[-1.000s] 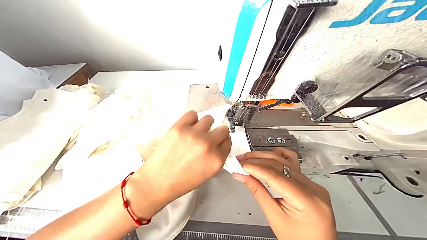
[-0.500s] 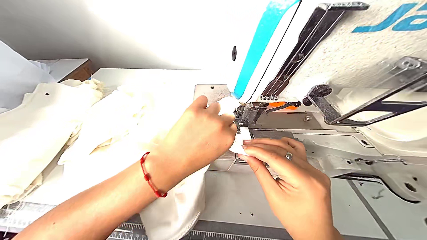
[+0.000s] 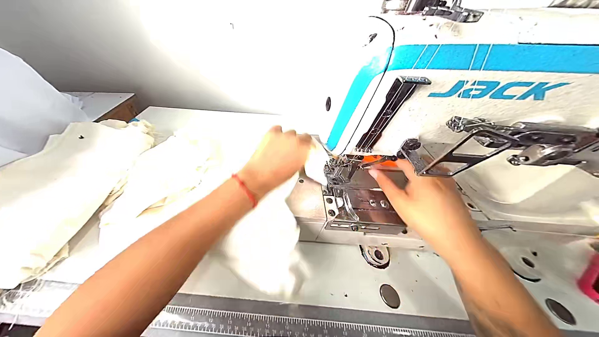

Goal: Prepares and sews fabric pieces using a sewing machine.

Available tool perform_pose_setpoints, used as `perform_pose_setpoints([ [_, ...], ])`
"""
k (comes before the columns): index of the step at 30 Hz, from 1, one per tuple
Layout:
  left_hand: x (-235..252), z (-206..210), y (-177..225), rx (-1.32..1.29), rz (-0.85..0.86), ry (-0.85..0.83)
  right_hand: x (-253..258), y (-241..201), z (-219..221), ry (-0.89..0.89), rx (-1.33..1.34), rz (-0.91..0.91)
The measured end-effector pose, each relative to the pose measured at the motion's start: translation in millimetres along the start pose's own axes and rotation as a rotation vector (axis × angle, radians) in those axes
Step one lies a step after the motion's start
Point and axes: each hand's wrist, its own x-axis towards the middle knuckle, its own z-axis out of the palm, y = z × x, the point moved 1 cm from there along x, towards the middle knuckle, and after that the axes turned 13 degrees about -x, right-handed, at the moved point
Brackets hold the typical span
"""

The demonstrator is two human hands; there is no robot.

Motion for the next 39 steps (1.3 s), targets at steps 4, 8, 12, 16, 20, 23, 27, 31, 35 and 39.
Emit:
perform_pose_setpoints([
  [4, 43.7, 9.4, -48.1, 0.015, -0.261, -0.204, 38.2, 5.9, 25.4, -0.173, 0.02, -0.058],
  [8, 53.4, 14.7, -52.4, -0.051, -0.339, -0.291, 46.2, 4.4, 23.8, -0.236, 0.107, -0.125],
  [12, 50.0, 13.7, -54.6, -0.226, -0.401, -0.25, 49.9, 10.7, 22.5, -0.297, 0.142, -0.192],
  [16, 9.9, 1.2, -61.1, -0.315, -0.5, -0.042, 48.4, 5.1, 13.4, -0.31, 0.149, -0.117],
  [20, -10.9, -0.5, -64.4, -0.404, -0.629, -0.056, 56.8, -10.9, 7.8, -0.465, 0.112, -0.051],
  [23, 4.3, 3.3, -62.5, -0.427, -0.724, -0.136, 57.7, -11.3, 11.7, -0.416, 0.088, -0.087],
  [27, 35.9, 8.4, -53.5, -0.401, -0.879, -0.289, 54.2, 6.6, 28.5, -0.166, 0.09, -0.145],
  [31, 51.5, 16.2, -50.5, -0.387, -0.936, -0.311, 60.4, -3.8, 20.5, -0.467, 0.108, -0.128],
  [35, 9.9, -5.0, -60.5, -0.466, -0.847, -0.078, 48.5, 13.4, 22.7, -0.254, 0.223, -0.2],
  [39, -112.3, -53.5, -40.2, -0.605, -0.627, -0.191, -14.6, 9.8, -5.2, 0.024, 0.266, -0.17],
])
